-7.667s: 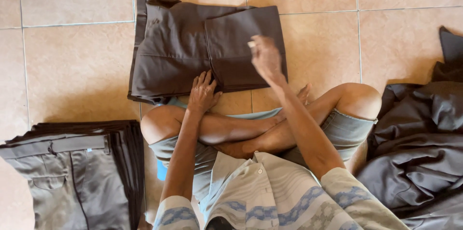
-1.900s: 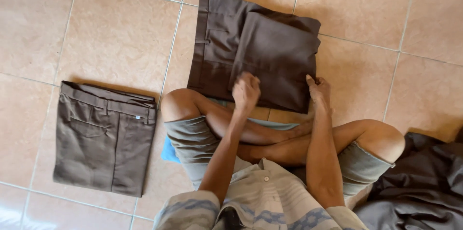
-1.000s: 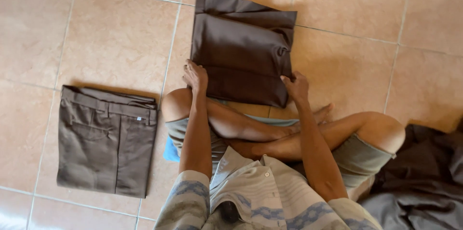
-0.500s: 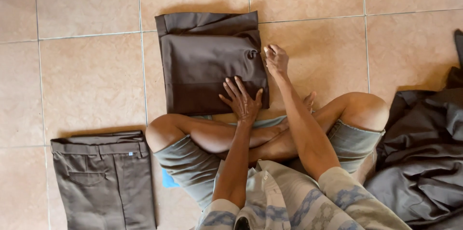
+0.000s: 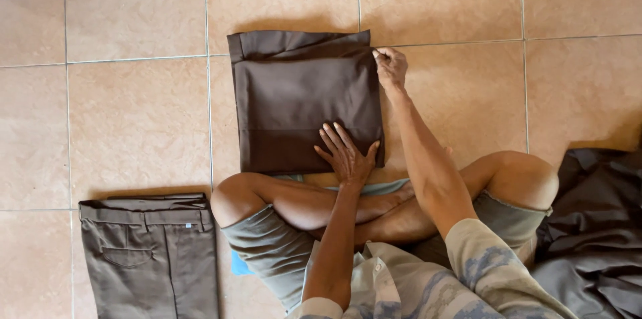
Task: The person sits cross-legged on a tiled floor and folds brown trousers by hand. They smooth the fabric, fold the legs together, then fold the garment in half and place it on a growing stack to the left.
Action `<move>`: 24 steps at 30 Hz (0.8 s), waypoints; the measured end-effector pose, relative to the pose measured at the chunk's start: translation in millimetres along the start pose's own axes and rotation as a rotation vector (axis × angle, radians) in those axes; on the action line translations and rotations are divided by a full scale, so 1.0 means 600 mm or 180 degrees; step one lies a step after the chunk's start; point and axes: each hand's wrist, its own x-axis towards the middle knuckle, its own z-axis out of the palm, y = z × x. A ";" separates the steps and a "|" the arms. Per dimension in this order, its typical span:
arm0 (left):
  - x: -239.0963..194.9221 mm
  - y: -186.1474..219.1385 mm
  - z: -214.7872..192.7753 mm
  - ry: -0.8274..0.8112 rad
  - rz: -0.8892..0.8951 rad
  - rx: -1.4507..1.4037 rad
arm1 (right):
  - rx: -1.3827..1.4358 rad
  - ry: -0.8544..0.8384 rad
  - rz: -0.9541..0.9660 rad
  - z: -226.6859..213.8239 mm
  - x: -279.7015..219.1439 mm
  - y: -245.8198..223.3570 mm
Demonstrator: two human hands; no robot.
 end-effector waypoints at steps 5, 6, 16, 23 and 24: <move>0.000 -0.001 -0.002 -0.0070 -0.0050 -0.0151 | 0.0083 -0.0060 -0.0094 0.019 0.074 0.032; -0.003 -0.001 -0.003 -0.0183 -0.0051 -0.0185 | 0.0164 -0.0063 0.0016 0.013 0.072 0.026; -0.001 -0.002 0.000 -0.0141 -0.0020 -0.0118 | 0.0333 -0.0683 0.0137 -0.011 0.049 -0.052; 0.004 -0.001 -0.008 -0.0243 -0.0070 -0.0159 | 0.0565 -0.0452 0.0052 -0.006 0.061 -0.040; 0.002 0.000 -0.008 -0.0250 -0.0048 -0.0135 | 0.0462 -0.0622 0.0084 -0.013 0.049 -0.048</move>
